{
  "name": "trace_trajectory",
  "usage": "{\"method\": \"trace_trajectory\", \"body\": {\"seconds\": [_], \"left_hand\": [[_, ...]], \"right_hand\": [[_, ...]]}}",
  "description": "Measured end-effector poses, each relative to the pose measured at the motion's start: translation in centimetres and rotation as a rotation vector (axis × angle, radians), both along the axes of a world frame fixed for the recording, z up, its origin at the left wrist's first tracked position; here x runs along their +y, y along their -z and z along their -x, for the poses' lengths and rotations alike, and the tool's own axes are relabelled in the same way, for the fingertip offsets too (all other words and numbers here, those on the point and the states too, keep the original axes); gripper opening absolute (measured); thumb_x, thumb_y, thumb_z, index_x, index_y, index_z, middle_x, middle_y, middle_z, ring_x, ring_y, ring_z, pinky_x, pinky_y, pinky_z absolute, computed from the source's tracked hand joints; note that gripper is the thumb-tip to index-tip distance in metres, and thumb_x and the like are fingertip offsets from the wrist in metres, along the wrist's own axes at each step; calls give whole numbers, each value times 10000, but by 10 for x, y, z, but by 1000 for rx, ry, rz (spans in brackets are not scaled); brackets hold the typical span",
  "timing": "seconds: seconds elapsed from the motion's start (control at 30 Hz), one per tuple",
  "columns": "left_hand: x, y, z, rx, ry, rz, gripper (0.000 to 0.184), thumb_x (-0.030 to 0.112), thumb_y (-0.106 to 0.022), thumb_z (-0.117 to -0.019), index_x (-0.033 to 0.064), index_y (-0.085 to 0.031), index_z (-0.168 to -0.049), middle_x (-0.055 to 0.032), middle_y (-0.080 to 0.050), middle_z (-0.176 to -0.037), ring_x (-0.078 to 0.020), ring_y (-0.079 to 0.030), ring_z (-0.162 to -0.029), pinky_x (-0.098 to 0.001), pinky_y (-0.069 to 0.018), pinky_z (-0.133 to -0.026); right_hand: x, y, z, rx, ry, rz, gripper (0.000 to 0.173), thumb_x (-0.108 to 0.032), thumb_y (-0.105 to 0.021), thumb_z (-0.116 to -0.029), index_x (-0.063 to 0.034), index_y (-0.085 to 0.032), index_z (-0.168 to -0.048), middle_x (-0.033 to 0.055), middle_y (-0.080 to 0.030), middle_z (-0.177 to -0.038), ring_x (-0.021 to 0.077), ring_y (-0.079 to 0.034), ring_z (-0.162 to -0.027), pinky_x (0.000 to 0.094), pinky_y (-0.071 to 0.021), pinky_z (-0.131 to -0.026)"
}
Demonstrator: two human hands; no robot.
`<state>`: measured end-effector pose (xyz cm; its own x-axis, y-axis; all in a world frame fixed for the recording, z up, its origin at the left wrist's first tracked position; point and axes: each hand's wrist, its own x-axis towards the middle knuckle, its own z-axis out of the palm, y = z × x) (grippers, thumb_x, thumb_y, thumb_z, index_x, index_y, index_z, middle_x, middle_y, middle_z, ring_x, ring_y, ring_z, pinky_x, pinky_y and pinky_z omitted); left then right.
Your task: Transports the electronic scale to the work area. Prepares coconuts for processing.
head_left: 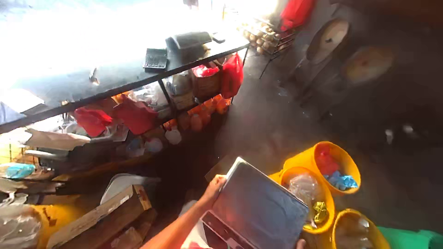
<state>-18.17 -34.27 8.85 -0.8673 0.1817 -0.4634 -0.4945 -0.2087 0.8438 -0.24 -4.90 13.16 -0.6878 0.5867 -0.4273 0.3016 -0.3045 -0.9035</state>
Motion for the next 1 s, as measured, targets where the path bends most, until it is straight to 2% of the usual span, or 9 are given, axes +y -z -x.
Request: {"method": "trace_trajectory", "body": {"seconds": [0.07, 0.2, 0.27, 0.33, 0.47, 0.57, 0.7, 0.83, 1.0], "left_hand": [[-50, -24, 46, 25, -72, -17, 351, 278, -514, -1063, 35, -587, -1306, -114, -713, -1047, -196, -700, -925, -404, -595, -836], [-127, -68, 106, 54, -197, 7, 353, 264, -494, -1071, 38, -579, -1328, -114, -717, -1036, -198, -707, -918, -395, -605, -818], [-146, -81, 134, 75, -261, 4, 348, 248, -488, -1078, 23, -578, -1327, -124, -720, -1048, -201, -711, -926, -387, -609, -819], [-157, -94, 168, 99, -314, 11, 336, 223, -477, -1084, 10, -576, -1325, -134, -718, -1063, -202, -711, -930, -381, -611, -817], [-162, -115, 240, 90, -324, 56, 339, 232, -467, -1094, 18, -581, -1331, -142, -714, -1079, -213, -710, -941, -383, -612, -812], [-155, -120, 310, 130, -279, 76, 345, 225, -448, -1099, 7, -580, -1331, -142, -711, -1085, -208, -706, -944, -378, -607, -819], [-120, -110, 422, 146, -191, 116, 342, 240, -440, -1101, 15, -595, -1305, -129, -710, -1076, -188, -699, -936, -357, -600, -809], [-61, -84, 558, 116, -68, 105, 386, 292, -486, -1080, 27, -601, -1336, -149, -709, -1157, -229, -691, -1038, -426, -581, -907], [18, -82, 708, 40, 58, 31, 409, 314, -466, -1084, 25, -591, -1344, -156, -712, -1126, -246, -698, -1003, -445, -593, -875]], "right_hand": [[-44, -19, 67, 36, -43, -5, 648, -608, -265, -1071, -140, -402, -1497, -2, -612, -1342, 45, -596, -1215, 328, -537, -1026], [-111, -59, 168, -35, -114, 61, 662, -628, -236, -1063, -167, -441, -1491, 14, -660, -1301, 101, -651, -1153, 400, -581, -958], [-128, -74, 216, -16, -171, 45, 634, -617, -229, -1066, -176, -468, -1454, -18, -681, -1246, 74, -670, -1113, 368, -603, -926], [-134, -78, 264, 5, -201, 48, 623, -593, -231, -1074, -163, -497, -1438, -8, -692, -1236, 85, -675, -1107, 375, -602, -923], [-135, -86, 339, 1, -209, 93, 605, -569, -259, -1081, -179, -467, -1493, -3, -654, -1339, 102, -634, -1207, 382, -567, -1000], [-130, -85, 393, -8, -172, 95, 633, -596, -292, -1064, -182, -448, -1516, 6, -634, -1380, 114, -618, -1243, 395, -556, -1021], [-105, -59, 475, -10, -65, 113, 673, -627, -325, -1042, -177, -435, -1530, 31, -612, -1415, 129, -605, -1267, 407, -547, -1034], [-63, -47, 574, -12, 69, 106, 652, -596, -305, -1062, -163, -407, -1539, 30, -601, -1413, 106, -599, -1252, 386, -538, -1036], [-6, -66, 688, -26, 201, 29, 663, -588, -338, -1052, -127, -429, -1520, 63, -620, -1385, 135, -618, -1238, 399, -553, -1027]]}}
